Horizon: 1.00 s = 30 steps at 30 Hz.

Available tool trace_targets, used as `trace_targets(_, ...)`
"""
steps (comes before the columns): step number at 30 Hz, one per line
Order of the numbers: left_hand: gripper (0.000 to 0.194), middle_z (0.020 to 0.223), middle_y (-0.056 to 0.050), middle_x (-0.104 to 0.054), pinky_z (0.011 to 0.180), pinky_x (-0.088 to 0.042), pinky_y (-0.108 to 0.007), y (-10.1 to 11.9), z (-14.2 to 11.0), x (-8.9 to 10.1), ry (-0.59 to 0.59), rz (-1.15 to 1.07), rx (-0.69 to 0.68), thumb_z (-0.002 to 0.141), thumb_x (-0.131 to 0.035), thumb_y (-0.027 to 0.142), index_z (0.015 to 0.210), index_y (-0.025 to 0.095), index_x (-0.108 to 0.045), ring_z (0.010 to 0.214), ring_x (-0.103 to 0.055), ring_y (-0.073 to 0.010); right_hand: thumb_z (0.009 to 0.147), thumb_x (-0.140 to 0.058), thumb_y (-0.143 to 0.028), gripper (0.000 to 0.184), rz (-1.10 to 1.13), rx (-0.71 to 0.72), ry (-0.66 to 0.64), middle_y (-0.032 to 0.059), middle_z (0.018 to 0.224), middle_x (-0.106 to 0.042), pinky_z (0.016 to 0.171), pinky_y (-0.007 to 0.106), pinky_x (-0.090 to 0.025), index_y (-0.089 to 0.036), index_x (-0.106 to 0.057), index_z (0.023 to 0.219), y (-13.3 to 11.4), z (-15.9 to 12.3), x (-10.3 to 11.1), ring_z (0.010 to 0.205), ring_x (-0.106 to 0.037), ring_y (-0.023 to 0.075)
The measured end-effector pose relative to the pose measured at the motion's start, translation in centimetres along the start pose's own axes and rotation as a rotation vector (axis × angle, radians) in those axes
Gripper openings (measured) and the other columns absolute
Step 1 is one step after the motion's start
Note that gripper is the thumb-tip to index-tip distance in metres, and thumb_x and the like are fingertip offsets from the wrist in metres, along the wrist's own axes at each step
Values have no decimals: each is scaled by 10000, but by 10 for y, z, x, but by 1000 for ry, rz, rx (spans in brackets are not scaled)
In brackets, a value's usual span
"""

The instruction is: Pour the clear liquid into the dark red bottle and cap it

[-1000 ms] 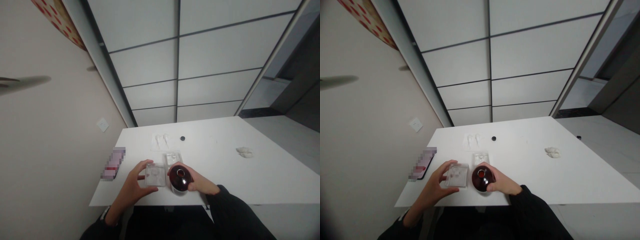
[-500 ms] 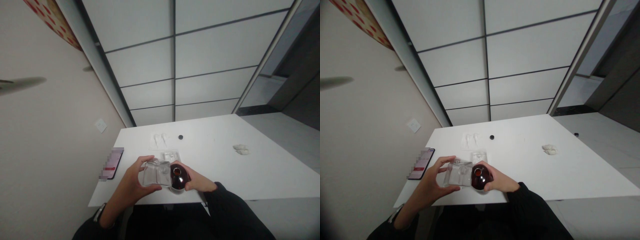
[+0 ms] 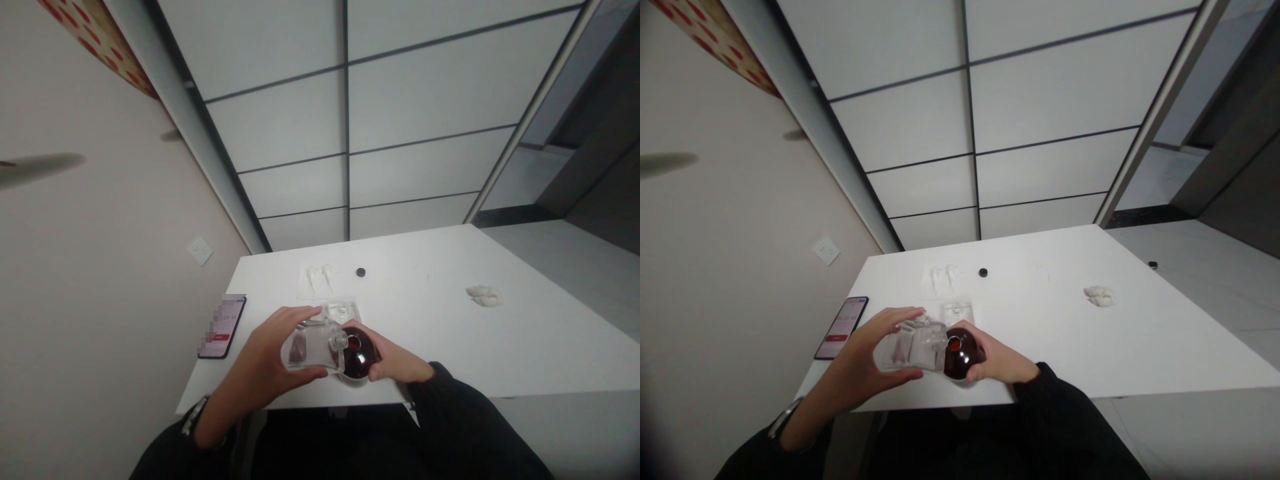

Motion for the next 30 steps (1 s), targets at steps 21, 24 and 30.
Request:
trace_targets(21, 759, 1414, -104, -726, 1050, -619, -464, 12, 11, 7, -73, 160, -116, 849, -888, 440, 1520, 274, -574, 1270, -701, -297, 604, -961, -708, 986, 15, 3, -2, 100, 1271, -662, 1119, 492, -401, -203, -560, 1350, 0, -1, -1, 1205, -608, 316)
trace_targets(24, 745, 1397, -109, -732, 1019, -630, -456, 14, 12, 8, -80, 183, -123, 855, -881, 451, 1513, 273, -582, 1249, -708, -298, 614, -962, -697, 974, 18, 12, -12, 104, 1273, -661, 1108, 490, -410, -199, -562, 1350, 0, 0, -1, 1196, -608, 310)
trace_targets(30, 741, 1406, -114, -726, 998, -635, -463, 17, 15, 8, -105, 217, -138, 851, -885, 455, 1504, 271, -588, 1252, -703, -308, 612, -966, -695, 961, 29, 22, -14, 98, 1266, -659, 1089, 461, -414, -202, -573, 1337, -1, 0, -2, 1176, -605, 291)
Point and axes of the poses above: each hand's wrist, its own z-axis towards the middle knuckle, its own x-axis out of the back of the hand, y = z × x, the point moved 6 cm from there along z, towards the middle knuckle
